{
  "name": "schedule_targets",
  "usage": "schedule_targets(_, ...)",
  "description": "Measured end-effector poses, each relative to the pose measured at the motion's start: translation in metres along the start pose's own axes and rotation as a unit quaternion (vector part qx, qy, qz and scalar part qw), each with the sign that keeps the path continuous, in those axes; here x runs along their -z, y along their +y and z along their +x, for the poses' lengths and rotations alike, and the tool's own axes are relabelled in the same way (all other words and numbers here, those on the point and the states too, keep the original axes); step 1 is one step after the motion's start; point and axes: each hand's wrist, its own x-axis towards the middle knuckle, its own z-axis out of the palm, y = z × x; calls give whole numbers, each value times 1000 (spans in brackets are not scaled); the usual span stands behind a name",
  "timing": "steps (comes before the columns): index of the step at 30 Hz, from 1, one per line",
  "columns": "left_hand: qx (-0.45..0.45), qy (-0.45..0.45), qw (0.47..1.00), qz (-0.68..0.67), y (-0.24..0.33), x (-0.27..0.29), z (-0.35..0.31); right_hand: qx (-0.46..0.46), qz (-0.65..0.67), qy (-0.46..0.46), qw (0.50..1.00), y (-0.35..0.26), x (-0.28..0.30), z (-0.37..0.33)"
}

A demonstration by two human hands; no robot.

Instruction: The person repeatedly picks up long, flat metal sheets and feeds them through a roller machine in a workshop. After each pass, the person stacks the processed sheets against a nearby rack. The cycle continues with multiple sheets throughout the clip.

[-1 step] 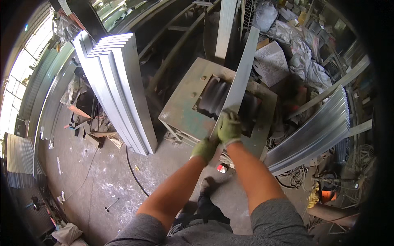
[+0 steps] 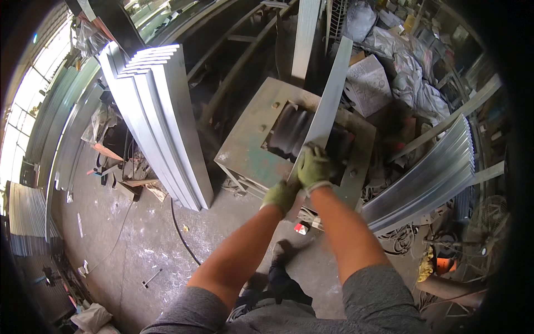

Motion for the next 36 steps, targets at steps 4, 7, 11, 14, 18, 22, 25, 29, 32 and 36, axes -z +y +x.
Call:
schedule_targets(4,153,6,981,-119,-4,-10,41,-9,-19,-8,1000,18,-5,17)
schedule_targets(7,111,-3,986,-123,-13,-23,13,-9,-16,-21,1000,4,-5,-11)
schedule_targets(11,157,12,969,-190,-19,-30,-62,-36,-2,-58,998,-30,5,-62)
schedule_targets(14,166,10,971,-171,-22,-31,-114,-41,3,-69,997,-60,16,-101)
schedule_targets(18,166,-25,973,-159,-23,-24,-104,-50,21,-56,997,-63,16,-97)
schedule_targets(22,-11,-6,999,-44,-12,-8,-24,-23,12,-24,999,-15,4,-24)
schedule_targets(25,122,-6,990,-67,-6,-10,7,-19,0,-23,1000,1,0,-3)
schedule_targets(29,63,-60,996,-15,-22,-21,-38,-6,-13,-21,1000,-29,7,-40)
schedule_targets(32,149,-55,981,-107,-41,-23,-106,-31,103,-89,990,-53,23,-76)
schedule_targets(36,279,-33,947,-158,-33,-33,-171,14,142,0,990,-54,24,-76)
